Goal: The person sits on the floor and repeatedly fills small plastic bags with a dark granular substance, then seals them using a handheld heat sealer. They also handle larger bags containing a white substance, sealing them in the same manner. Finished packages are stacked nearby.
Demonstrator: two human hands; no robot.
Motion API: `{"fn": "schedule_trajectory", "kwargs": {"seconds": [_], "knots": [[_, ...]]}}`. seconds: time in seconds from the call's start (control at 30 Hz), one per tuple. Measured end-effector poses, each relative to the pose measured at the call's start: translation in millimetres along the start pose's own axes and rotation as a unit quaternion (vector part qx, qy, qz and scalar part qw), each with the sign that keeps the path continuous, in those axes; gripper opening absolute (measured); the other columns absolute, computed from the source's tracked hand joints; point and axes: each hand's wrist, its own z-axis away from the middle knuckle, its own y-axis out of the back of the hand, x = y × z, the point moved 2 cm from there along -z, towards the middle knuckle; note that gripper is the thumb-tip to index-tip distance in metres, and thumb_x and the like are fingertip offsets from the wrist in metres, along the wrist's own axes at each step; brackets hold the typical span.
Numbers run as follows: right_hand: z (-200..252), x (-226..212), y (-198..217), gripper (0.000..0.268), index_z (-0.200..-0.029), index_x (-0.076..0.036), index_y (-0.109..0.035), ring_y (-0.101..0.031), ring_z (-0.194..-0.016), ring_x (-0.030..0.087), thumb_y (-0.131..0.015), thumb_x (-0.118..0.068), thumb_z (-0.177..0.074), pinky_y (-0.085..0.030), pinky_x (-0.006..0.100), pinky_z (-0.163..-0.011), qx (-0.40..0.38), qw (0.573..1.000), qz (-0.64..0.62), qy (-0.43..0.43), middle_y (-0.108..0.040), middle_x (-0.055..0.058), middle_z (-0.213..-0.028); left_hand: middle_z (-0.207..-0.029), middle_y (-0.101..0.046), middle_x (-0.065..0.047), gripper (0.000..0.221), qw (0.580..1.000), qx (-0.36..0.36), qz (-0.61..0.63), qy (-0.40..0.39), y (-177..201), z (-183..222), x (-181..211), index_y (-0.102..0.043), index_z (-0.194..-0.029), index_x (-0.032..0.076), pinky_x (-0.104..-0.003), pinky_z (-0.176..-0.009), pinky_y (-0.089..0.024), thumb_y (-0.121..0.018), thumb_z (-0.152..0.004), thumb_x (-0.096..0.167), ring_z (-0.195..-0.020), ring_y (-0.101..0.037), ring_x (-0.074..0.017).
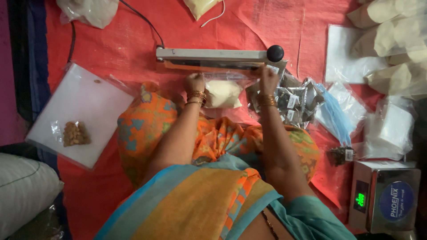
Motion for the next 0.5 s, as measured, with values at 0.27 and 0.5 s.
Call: {"fn": "schedule_trajectory", "kwargs": {"seconds": [0.27, 0.5], "knots": [[-16, -144, 27, 0.03, -0.128, -0.009, -0.064, -0.065, -0.114, 0.031, -0.054, -0.016, -0.1, -0.049, 0.046, -0.101, -0.008, 0.939, 0.202, 0.277, -0.07, 0.013, -0.117, -0.072, -0.076, -0.011, 0.022, 0.999, 0.002, 0.035, -0.005, -2, 4, 4, -0.076, -0.085, -0.001, -0.034, -0.068, -0.055, -0.07, -0.088, 0.02, -0.067, -0.071, -0.0163], [-45, -119, -11, 0.049, -0.145, -0.015, -0.046, -0.057, -0.118, 0.039, -0.057, -0.017, -0.097, -0.04, 0.058, -0.095, -0.11, 0.879, 0.398, 0.238, -0.067, 0.014, -0.119, -0.071, -0.074, -0.013, 0.025, 1.0, -0.009, 0.008, -0.022, -2, 2, 2, -0.075, -0.083, -0.002, -0.034, -0.068, -0.054, -0.071, -0.088, 0.022, -0.068, -0.068, -0.0156]]}}
